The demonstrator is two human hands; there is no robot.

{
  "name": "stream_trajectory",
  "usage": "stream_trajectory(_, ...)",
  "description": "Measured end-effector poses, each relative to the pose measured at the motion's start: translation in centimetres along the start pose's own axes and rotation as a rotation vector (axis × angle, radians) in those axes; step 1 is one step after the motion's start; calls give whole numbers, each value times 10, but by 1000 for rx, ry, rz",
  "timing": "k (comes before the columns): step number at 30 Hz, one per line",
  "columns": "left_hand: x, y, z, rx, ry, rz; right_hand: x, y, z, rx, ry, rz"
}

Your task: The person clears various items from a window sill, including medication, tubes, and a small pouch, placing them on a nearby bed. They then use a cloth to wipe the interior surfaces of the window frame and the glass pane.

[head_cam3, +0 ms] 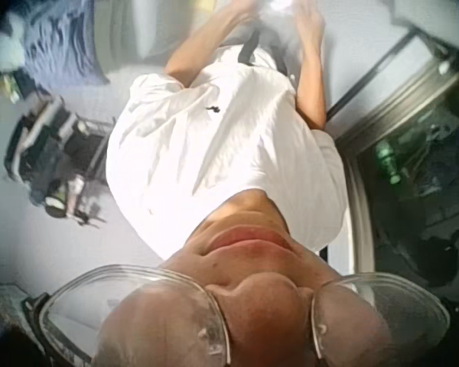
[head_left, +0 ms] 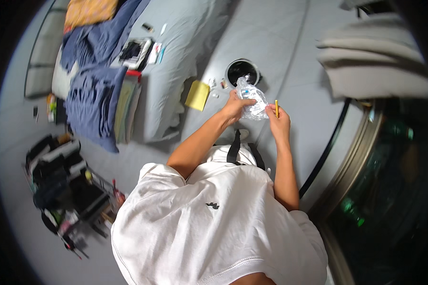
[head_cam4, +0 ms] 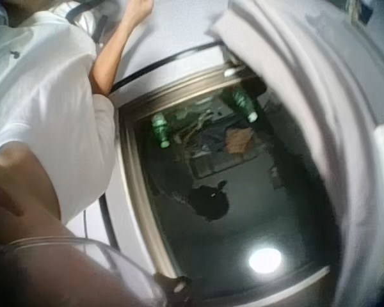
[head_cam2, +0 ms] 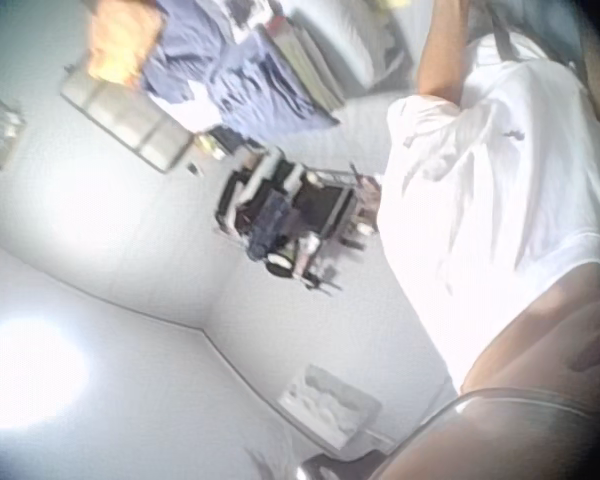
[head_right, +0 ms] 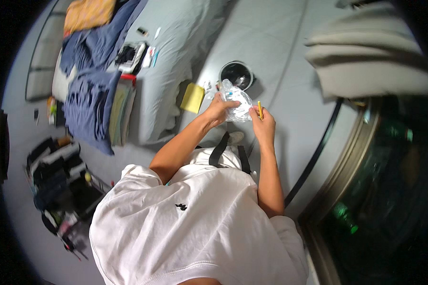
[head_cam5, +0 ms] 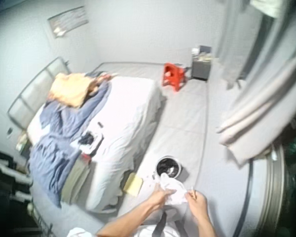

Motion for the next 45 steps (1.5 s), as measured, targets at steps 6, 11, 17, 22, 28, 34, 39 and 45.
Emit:
stream_trajectory(6, -129, 8, 13, 59, -195, -1, 77, -25, 25, -4, 278, -260)
stream_trajectory(11, -223, 27, 42, 42, -530, -4, 113, -51, 41, 14, 356, -473)
stream_trajectory(17, -334, 66, 92, 21, -590, 223, 155, -78, 66, -7, 450, -676)
stream_trajectory(22, -405, 84, 121, -33, -489, 314, 174, -90, 77, 290, 408, -675)
stream_trajectory(28, -428, 110, 135, -116, -775, 952, 187, -107, 90, 361, 456, -760)
stream_trajectory(34, -261, 58, 86, -255, 249, 206, 230, -96, 105, 484, 474, -283)
stream_trajectory(39, -236, 44, 67, -189, 313, 96, 252, -80, 107, 547, 573, -244)
stream_trajectory(45, -270, 9, 86, -36, -35, 815, 253, -84, 100, 402, 515, -285)
Point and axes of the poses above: each hand's wrist, its own z-axis towards the middle knuckle, its own x-axis out of the palm, y = z × x, the point moved 2 cm from there along z, towards the middle knuckle, and after that the axes turned 10 degrees about x, right-handed, at the moved point
